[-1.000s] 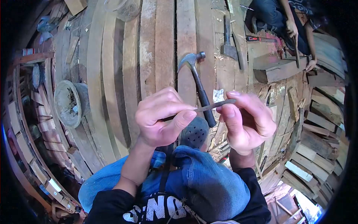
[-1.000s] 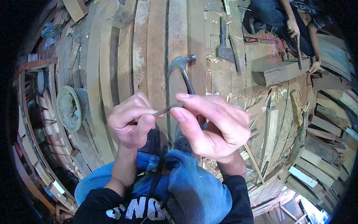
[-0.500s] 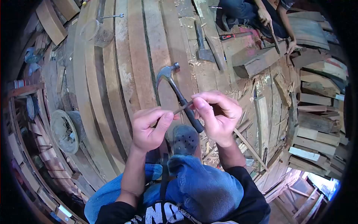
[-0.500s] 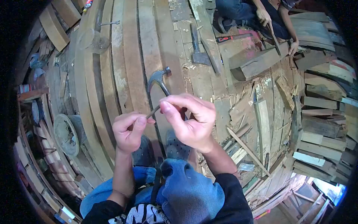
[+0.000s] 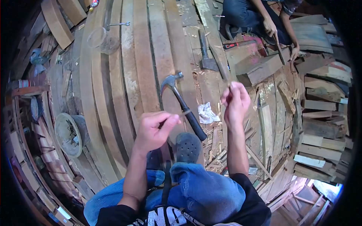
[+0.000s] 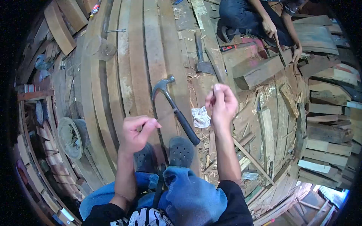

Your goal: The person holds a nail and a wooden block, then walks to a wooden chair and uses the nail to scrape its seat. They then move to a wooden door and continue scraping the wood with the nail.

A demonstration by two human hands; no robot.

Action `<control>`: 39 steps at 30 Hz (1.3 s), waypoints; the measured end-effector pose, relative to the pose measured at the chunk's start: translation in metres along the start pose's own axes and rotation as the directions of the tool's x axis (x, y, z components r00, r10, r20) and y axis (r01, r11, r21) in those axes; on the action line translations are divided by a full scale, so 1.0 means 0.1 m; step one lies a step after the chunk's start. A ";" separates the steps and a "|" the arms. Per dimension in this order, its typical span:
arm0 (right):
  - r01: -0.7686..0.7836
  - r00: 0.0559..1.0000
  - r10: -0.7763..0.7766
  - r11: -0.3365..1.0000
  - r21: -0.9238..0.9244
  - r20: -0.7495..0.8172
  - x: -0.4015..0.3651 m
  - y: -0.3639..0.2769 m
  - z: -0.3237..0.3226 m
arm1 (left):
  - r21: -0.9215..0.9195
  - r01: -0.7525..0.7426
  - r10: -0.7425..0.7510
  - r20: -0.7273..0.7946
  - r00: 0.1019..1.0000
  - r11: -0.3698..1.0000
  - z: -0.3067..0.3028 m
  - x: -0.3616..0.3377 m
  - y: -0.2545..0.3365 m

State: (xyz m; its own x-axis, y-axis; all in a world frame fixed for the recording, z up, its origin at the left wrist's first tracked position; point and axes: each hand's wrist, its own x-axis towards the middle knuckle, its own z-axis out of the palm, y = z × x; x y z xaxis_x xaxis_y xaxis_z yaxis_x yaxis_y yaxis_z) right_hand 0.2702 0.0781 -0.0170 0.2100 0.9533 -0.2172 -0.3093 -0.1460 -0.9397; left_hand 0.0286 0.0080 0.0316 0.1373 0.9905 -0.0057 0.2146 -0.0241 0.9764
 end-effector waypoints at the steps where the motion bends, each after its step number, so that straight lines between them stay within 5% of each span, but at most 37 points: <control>1: -0.035 0.999 0.030 0.990 -0.133 -0.037 0.21 0.15 -0.07 | -0.001 0.010 -0.010 -0.037 0.999 1.000 0.01 0.00 -0.04; 4: 0.041 0.999 -0.036 0.759 -0.650 0.021 1.08 1.06 -0.62 | -0.009 0.034 -0.034 -0.078 0.996 0.999 0.05 0.02 -0.08; 6: -0.049 0.999 0.010 0.149 -0.988 -0.048 1.37 1.04 -0.67 | -0.038 0.114 -0.118 -0.118 0.986 0.993 0.05 0.05 0.01; 7: -0.044 0.999 0.019 0.150 -0.988 -0.042 1.51 1.13 -0.78 | -0.036 0.121 -0.125 -0.125 0.984 0.992 0.04 0.06 0.02; 9: 0.012 0.999 -0.047 -0.154 -0.988 0.020 1.76 1.46 -1.06 | -0.125 0.133 -0.147 -0.116 0.982 0.983 0.00 0.07 0.04; 10: 0.034 0.999 -0.035 -0.147 -0.989 0.039 1.82 1.49 -1.09 | -0.116 0.140 -0.156 -0.137 0.978 0.983 -0.02 0.09 0.07; 12: -0.042 0.981 0.176 -0.202 -0.978 -0.079 1.85 1.57 -1.12 | -0.056 0.084 -0.091 -0.137 0.986 0.995 -0.08 0.19 0.17; 16: -0.101 0.995 0.012 -0.064 -0.993 -0.102 1.83 1.76 -1.21 | -0.007 -0.107 0.105 -0.148 0.983 0.994 -0.01 0.49 0.22; 19: -0.044 0.995 0.080 -0.125 -0.991 -0.055 1.77 1.70 -1.22 | -0.006 -0.092 0.091 -0.050 0.995 0.996 0.09 0.68 0.35; 22: 0.036 0.997 -0.059 -0.105 -0.994 0.042 1.67 1.73 -1.28 | 0.019 -0.141 0.139 0.086 0.987 0.990 0.07 0.89 0.60; 23: 0.081 0.994 -0.074 0.062 -0.995 0.077 1.56 1.58 -1.27 | 0.041 -0.147 0.141 0.138 0.980 0.988 0.04 0.96 0.72; 28: 0.099 0.923 -0.384 0.278 -0.955 -0.016 1.10 1.18 -1.28 | 0.191 -0.287 0.210 0.344 0.915 0.939 -0.26 1.16 1.29; 30: 0.094 0.920 -0.379 0.461 -0.882 -0.100 0.89 0.72 -1.13 | 0.209 -0.319 0.245 0.315 0.917 0.924 -0.41 1.08 1.51; 32: 0.249 0.870 -0.473 0.659 -0.709 -0.135 0.85 0.60 -1.12 | 0.224 -0.246 0.178 0.284 0.942 0.943 -0.58 0.91 1.70; 34: 0.401 0.757 -0.653 0.509 -0.762 -0.038 0.81 0.31 -1.00 | 0.207 -0.284 0.245 0.196 0.950 0.936 -0.66 0.72 1.79; 36: 0.358 0.839 -0.528 0.716 -0.599 -0.130 0.75 0.04 -0.83 | 0.189 -0.217 0.204 0.085 0.975 0.958 -0.74 0.55 1.95; 39: 0.548 0.784 -0.621 0.680 -0.488 0.015 0.45 -0.76 -0.01 | 0.077 -0.165 0.172 -0.098 0.980 0.983 -0.65 0.42 1.90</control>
State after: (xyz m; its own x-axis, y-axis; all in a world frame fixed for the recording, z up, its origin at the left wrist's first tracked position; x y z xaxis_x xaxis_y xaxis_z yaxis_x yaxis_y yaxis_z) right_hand 0.3040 0.1317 0.0450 0.3428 0.8417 0.4171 0.3574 0.2937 -0.8866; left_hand 0.0127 0.0535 0.2309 0.0763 0.9800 0.1838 0.2628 -0.1976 0.9444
